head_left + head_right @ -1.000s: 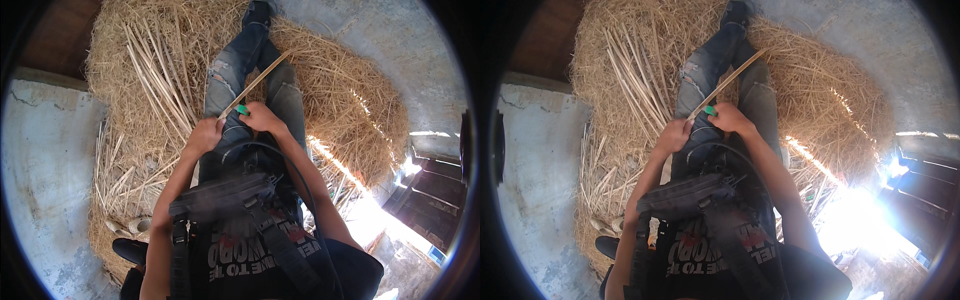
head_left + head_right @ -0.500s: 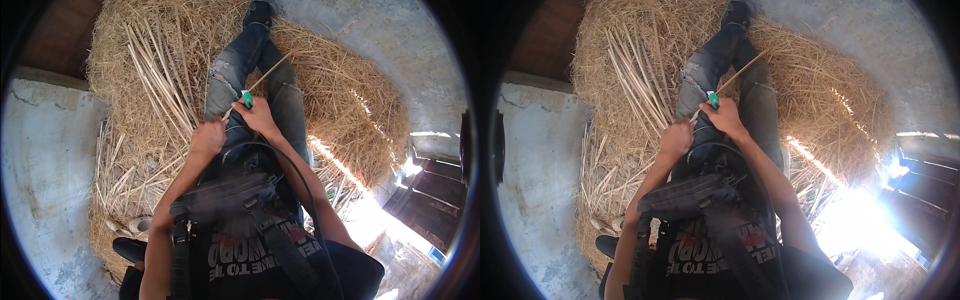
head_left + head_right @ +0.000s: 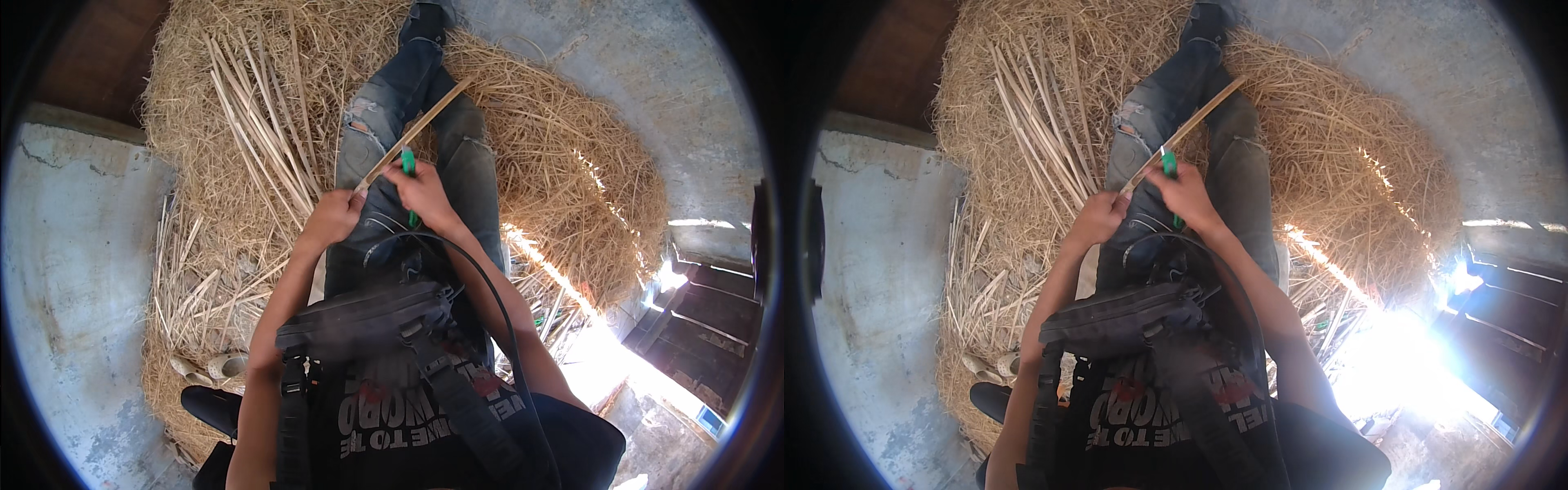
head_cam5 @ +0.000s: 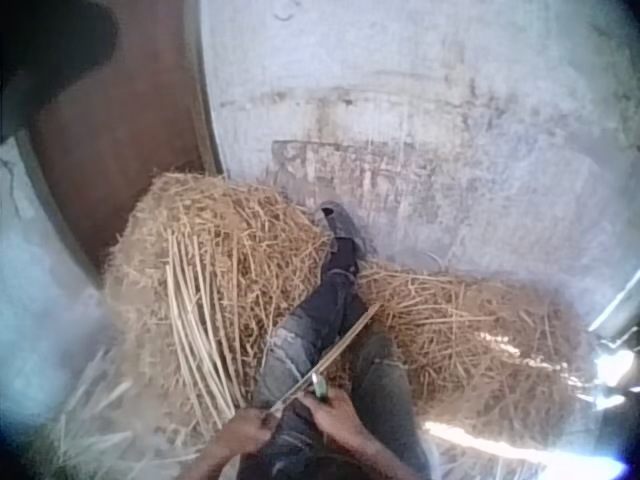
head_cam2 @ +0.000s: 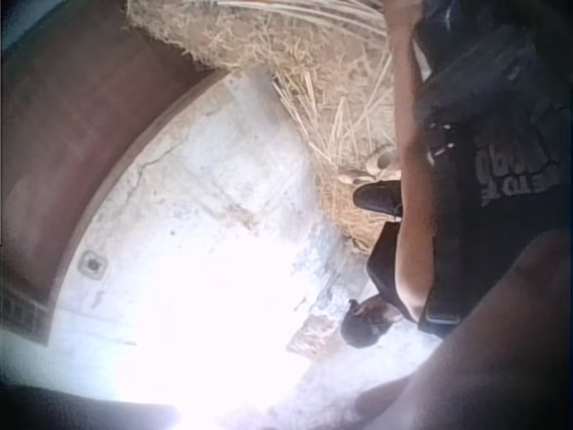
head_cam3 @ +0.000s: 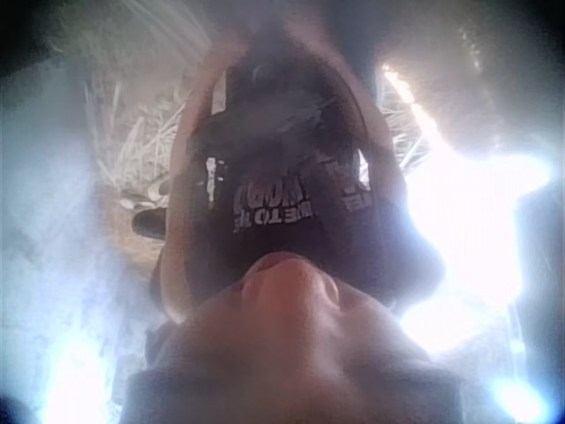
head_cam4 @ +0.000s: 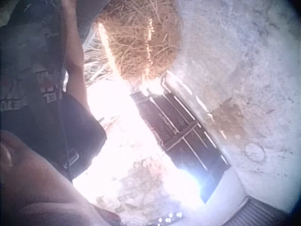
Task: The person uses a utility knife to shave thin layers off a bamboo strip while sitting above a pile of straw.
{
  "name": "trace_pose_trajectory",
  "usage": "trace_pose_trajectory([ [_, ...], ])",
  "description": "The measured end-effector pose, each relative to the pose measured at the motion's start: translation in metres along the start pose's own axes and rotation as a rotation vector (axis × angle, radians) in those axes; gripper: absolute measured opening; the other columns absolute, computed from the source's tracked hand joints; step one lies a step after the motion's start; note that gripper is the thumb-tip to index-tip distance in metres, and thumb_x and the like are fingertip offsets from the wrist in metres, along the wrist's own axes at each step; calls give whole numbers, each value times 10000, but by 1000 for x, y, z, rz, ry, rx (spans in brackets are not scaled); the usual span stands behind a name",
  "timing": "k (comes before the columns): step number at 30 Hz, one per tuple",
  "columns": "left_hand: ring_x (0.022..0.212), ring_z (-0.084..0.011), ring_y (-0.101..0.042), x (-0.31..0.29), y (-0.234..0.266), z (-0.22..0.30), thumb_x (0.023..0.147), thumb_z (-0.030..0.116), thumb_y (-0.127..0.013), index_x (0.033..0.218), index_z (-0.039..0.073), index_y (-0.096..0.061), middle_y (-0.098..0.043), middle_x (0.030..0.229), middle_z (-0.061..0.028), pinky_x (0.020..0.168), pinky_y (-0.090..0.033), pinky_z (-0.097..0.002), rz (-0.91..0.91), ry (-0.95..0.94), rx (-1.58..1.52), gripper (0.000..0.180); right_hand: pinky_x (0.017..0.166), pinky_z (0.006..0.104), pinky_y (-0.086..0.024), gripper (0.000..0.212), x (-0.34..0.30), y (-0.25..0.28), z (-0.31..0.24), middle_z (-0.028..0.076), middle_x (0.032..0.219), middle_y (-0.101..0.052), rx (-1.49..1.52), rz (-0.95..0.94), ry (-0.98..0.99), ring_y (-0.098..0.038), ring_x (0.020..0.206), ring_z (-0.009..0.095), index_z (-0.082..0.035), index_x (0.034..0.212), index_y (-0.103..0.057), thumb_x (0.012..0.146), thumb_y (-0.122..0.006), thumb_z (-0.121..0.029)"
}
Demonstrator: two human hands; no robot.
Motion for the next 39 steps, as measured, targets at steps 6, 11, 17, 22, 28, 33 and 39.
trace_pose_trajectory([
  [6, 850, -518, -655, -8, 1, -10, 1046, 376, -547, 955, -58, -703, -669, 834, -323, 793, -507, -554, 52, -48, 58, 469, 823, 440, -531, 408, 28, 7, 18, 201, 938, -727, -393, 152, 214, -710, 899, 361, 18, 1076, -682, 887, -774, -331],
  [11, 680, -289, -662, -42, 11, -24, 1047, 294, -605, 1115, -36, -655, -642, 716, -196, 627, -493, -431, 58, 4, -23, 341, 825, 456, -535, 495, 34, 9, 23, 221, 931, -720, -495, 181, 210, -710, 908, 389, 24, 1071, -680, 852, -808, -401],
  [17, 622, -121, -634, -121, 31, -81, 1030, 241, -671, 1247, -16, -674, -663, 686, -80, 581, -490, -312, -53, 229, -312, 336, 792, 452, -538, 512, 26, 12, 11, 225, 892, -711, -455, 178, 229, -706, 873, 402, 20, 1030, -687, 832, -826, -432],
  [22, 562, -81, -537, -163, 35, -112, 1015, 188, -700, 1237, -9, -725, -618, 662, -28, 555, -457, -277, 157, 180, -309, 298, 801, 480, -551, 480, 22, 7, 2, 239, 901, -716, -617, 111, 155, -711, 888, 419, 26, 1023, -704, 855, -777, -418],
  [28, 562, -85, -543, -156, 27, -92, 1005, 179, -705, 1201, 14, -752, -598, 616, -43, 558, -465, -303, 213, 190, -214, 261, 890, 543, -558, 410, 19, 4, 13, 291, 1003, -717, -903, 77, 136, -700, 966, 464, 41, 985, -711, 891, -652, -354],
  [33, 573, -104, -533, -148, 23, -82, 1000, 194, -713, 1188, -11, -747, -597, 622, -72, 570, -463, -303, 227, 181, -185, 280, 908, 542, -564, 398, 19, 4, 14, 284, 1031, -723, -982, 69, 25, -701, 994, 471, 39, 1017, -711, 910, -646, -339],
  [39, 600, -106, -520, -137, 17, -75, 1007, 197, -707, 1176, -34, -738, -598, 630, -84, 578, -457, -305, 210, 197, -204, 288, 910, 544, -567, 367, 17, 2, 15, 269, 1051, -730, -1000, 75, -4, -703, 1006, 471, 16, 1052, -713, 929, -665, -326],
])
Point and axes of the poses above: each hand's wrist, its own x-axis towards the middle knuckle, its own y-axis out of the back of the hand, z = x × y, the point moved 7 cm from there along x, towards the middle knuckle
